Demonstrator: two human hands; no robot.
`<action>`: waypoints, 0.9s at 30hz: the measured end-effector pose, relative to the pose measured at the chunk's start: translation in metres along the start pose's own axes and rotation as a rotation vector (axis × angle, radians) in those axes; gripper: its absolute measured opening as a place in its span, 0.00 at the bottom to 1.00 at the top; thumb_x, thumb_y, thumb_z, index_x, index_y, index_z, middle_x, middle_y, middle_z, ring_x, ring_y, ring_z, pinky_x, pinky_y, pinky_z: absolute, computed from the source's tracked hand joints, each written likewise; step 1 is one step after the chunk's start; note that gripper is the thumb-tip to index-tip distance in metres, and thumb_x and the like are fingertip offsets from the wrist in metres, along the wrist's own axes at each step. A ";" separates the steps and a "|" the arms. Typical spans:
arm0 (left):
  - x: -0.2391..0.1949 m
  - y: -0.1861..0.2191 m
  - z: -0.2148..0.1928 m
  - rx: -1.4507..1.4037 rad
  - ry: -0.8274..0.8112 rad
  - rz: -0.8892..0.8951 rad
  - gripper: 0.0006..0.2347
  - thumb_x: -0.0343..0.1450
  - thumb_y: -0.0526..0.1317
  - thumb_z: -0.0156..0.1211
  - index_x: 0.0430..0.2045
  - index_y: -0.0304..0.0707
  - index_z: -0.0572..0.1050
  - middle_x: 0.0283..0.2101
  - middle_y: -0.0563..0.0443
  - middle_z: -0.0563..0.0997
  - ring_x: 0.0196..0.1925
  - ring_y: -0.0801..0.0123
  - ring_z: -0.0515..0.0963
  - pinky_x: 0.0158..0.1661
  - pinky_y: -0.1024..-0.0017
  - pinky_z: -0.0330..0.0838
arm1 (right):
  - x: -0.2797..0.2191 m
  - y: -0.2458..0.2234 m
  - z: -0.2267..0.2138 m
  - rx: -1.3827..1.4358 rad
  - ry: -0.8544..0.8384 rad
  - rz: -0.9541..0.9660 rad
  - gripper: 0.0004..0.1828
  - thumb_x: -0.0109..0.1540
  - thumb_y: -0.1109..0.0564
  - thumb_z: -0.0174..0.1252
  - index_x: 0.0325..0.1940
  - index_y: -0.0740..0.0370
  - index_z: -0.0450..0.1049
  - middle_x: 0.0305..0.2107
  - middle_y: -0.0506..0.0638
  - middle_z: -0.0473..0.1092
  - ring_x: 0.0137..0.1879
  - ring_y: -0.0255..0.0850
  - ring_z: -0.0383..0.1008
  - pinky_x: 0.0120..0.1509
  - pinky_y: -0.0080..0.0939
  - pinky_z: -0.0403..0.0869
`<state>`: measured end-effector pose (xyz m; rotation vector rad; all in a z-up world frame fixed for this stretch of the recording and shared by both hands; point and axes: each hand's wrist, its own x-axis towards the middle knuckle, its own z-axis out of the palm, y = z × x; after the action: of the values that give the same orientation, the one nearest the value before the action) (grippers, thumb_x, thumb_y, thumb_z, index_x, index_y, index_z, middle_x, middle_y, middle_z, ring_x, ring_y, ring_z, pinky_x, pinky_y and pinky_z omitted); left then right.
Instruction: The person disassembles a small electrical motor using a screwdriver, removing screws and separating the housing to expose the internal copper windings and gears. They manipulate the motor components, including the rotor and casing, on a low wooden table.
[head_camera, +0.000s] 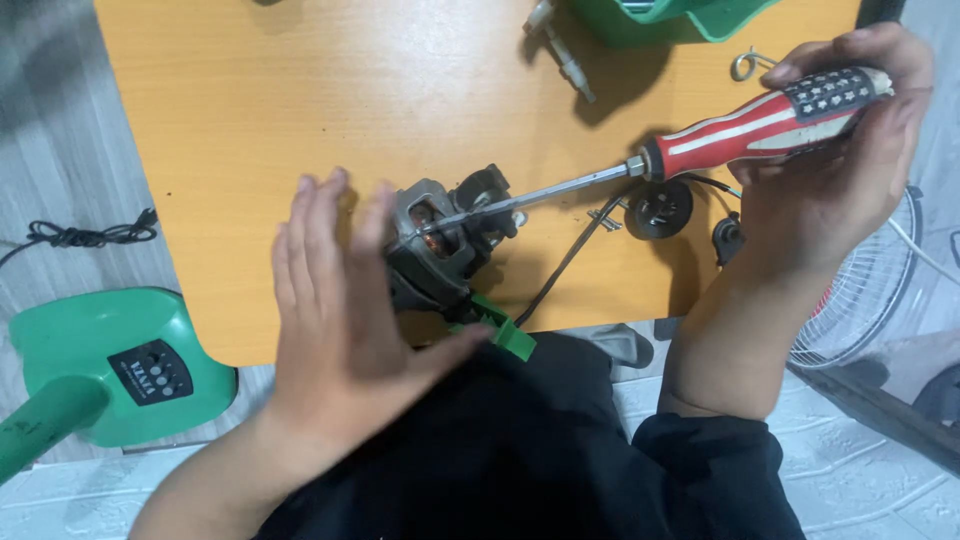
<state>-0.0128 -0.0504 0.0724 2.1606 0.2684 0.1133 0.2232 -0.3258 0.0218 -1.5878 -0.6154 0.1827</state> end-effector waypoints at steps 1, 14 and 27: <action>-0.004 -0.011 0.007 0.118 -0.045 -0.053 0.47 0.56 0.53 0.83 0.65 0.28 0.57 0.67 0.32 0.58 0.72 0.39 0.59 0.67 0.38 0.49 | 0.000 -0.003 -0.002 -0.045 -0.036 -0.009 0.22 0.80 0.39 0.34 0.70 0.54 0.59 0.53 0.66 0.65 0.57 0.47 0.70 0.50 0.38 0.70; 0.015 -0.055 0.000 0.081 -0.181 0.142 0.46 0.50 0.46 0.86 0.62 0.37 0.64 0.59 0.36 0.73 0.57 0.45 0.76 0.57 0.52 0.72 | 0.010 -0.013 -0.030 -0.061 -0.249 -0.077 0.15 0.71 0.60 0.45 0.61 0.50 0.53 0.59 0.62 0.64 0.63 0.48 0.73 0.61 0.42 0.74; 0.007 -0.067 0.014 0.074 -0.060 0.203 0.40 0.58 0.49 0.83 0.59 0.47 0.58 0.63 0.33 0.69 0.63 0.40 0.76 0.62 0.48 0.71 | 0.005 -0.009 -0.018 0.024 -0.174 -0.008 0.30 0.67 0.57 0.54 0.73 0.53 0.54 0.60 0.62 0.63 0.72 0.54 0.68 0.70 0.46 0.76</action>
<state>-0.0132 -0.0238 0.0092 2.2565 0.0178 0.1559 0.2331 -0.3398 0.0343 -1.5567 -0.7514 0.3235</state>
